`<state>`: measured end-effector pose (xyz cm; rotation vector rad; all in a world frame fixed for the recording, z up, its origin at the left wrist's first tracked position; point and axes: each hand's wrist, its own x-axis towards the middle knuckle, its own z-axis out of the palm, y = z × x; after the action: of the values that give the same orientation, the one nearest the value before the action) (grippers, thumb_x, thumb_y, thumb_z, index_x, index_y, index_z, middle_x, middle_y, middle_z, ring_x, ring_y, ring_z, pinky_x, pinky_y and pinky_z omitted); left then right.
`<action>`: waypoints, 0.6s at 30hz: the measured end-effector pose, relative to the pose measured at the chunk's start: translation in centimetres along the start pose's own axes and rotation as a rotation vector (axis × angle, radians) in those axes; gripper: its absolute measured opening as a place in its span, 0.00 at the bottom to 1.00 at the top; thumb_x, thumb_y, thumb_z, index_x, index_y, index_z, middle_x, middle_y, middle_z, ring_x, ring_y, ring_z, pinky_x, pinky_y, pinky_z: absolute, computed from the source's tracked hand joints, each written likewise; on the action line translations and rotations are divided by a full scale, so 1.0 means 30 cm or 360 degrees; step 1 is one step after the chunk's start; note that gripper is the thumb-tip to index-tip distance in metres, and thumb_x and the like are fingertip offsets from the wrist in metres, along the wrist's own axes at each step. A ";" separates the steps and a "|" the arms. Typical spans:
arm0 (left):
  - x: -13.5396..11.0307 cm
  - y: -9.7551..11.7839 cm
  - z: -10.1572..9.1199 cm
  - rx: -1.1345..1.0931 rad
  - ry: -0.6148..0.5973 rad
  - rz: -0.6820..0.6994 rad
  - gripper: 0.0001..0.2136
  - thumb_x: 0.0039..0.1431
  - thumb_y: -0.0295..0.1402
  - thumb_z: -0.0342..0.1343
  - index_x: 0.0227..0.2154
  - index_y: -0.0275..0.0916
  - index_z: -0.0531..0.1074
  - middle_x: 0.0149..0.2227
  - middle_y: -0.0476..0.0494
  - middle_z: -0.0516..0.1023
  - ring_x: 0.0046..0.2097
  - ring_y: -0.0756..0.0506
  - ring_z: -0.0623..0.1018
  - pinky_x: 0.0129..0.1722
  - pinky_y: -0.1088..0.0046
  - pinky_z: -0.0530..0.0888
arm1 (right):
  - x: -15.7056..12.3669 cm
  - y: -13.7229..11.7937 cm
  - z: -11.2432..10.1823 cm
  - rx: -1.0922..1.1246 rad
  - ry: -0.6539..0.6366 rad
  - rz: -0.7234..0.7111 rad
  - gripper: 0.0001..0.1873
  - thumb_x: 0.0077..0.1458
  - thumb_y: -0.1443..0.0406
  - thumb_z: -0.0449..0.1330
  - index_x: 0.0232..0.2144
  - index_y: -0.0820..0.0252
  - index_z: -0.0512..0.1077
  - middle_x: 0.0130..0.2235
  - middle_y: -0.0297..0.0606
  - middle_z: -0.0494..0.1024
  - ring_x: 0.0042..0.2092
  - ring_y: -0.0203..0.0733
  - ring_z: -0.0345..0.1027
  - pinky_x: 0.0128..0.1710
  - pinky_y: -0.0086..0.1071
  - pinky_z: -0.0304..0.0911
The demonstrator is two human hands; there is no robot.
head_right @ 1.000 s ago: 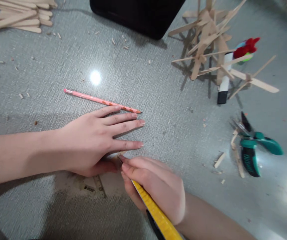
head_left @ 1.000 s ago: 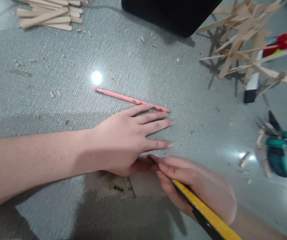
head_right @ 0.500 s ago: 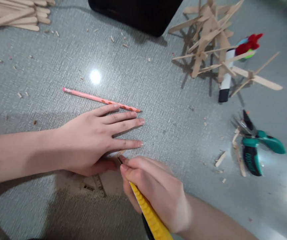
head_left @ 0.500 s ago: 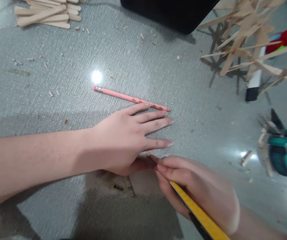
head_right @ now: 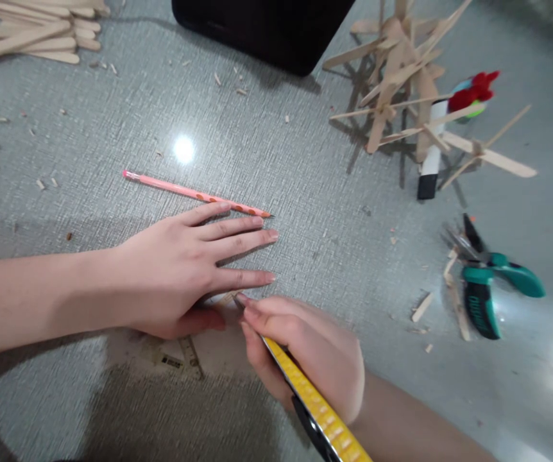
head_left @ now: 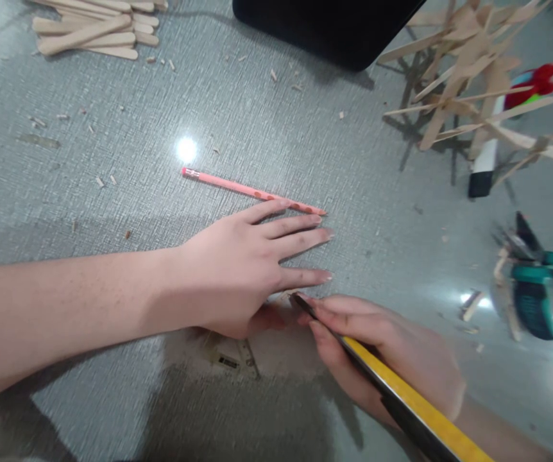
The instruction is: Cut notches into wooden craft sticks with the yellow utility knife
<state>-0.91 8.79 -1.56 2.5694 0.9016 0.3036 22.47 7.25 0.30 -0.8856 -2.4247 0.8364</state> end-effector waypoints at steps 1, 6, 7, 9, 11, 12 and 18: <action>0.000 0.000 0.000 0.0001 -0.0008 0.0000 0.30 0.60 0.48 0.60 0.64 0.46 0.68 0.72 0.39 0.58 0.73 0.35 0.57 0.73 0.49 0.52 | -0.002 -0.001 0.001 -0.0002 0.0016 0.0008 0.14 0.59 0.74 0.60 0.45 0.53 0.70 0.36 0.37 0.84 0.34 0.41 0.82 0.33 0.30 0.79; 0.001 -0.001 -0.001 -0.0005 -0.0012 -0.0002 0.31 0.58 0.47 0.62 0.64 0.46 0.68 0.72 0.39 0.59 0.73 0.35 0.58 0.73 0.50 0.52 | 0.000 -0.004 0.007 -0.0032 -0.0009 0.0007 0.14 0.59 0.74 0.60 0.44 0.53 0.69 0.36 0.37 0.84 0.34 0.41 0.82 0.34 0.30 0.79; 0.001 -0.002 -0.002 -0.0007 -0.0007 0.0000 0.32 0.57 0.46 0.62 0.64 0.46 0.69 0.71 0.39 0.59 0.73 0.35 0.58 0.73 0.50 0.52 | 0.003 -0.004 0.008 -0.0037 -0.0018 0.0006 0.14 0.59 0.74 0.60 0.45 0.53 0.69 0.36 0.36 0.84 0.34 0.41 0.82 0.33 0.30 0.78; 0.002 -0.003 -0.002 -0.0004 -0.0003 0.0001 0.32 0.56 0.45 0.63 0.64 0.46 0.69 0.71 0.39 0.59 0.73 0.35 0.58 0.73 0.50 0.52 | 0.008 -0.005 0.007 -0.0051 -0.0028 -0.0007 0.13 0.60 0.74 0.59 0.44 0.53 0.69 0.35 0.36 0.84 0.33 0.40 0.82 0.32 0.29 0.77; 0.003 -0.004 -0.002 0.0000 -0.0007 0.0001 0.33 0.56 0.45 0.63 0.64 0.46 0.68 0.72 0.39 0.59 0.73 0.35 0.58 0.73 0.50 0.52 | 0.013 -0.006 0.006 -0.0060 -0.0038 -0.0023 0.13 0.60 0.74 0.59 0.44 0.52 0.69 0.34 0.35 0.84 0.33 0.40 0.81 0.32 0.28 0.77; 0.003 -0.004 -0.002 0.0001 -0.0011 0.0001 0.33 0.56 0.45 0.63 0.64 0.47 0.68 0.72 0.39 0.59 0.73 0.35 0.57 0.73 0.50 0.52 | 0.015 -0.006 0.006 -0.0051 -0.0040 -0.0031 0.12 0.60 0.74 0.59 0.43 0.52 0.69 0.34 0.34 0.83 0.33 0.39 0.81 0.32 0.28 0.76; -0.003 -0.005 0.000 0.0017 0.0002 0.0012 0.30 0.60 0.47 0.61 0.64 0.46 0.68 0.71 0.39 0.59 0.73 0.35 0.58 0.73 0.50 0.52 | 0.017 0.000 0.000 0.0047 0.0024 -0.0047 0.12 0.59 0.75 0.59 0.42 0.54 0.70 0.31 0.34 0.83 0.29 0.37 0.79 0.31 0.26 0.76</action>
<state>-1.06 8.84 -1.64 2.5831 0.8964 0.3036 22.10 7.60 0.40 -0.8400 -2.4003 0.8491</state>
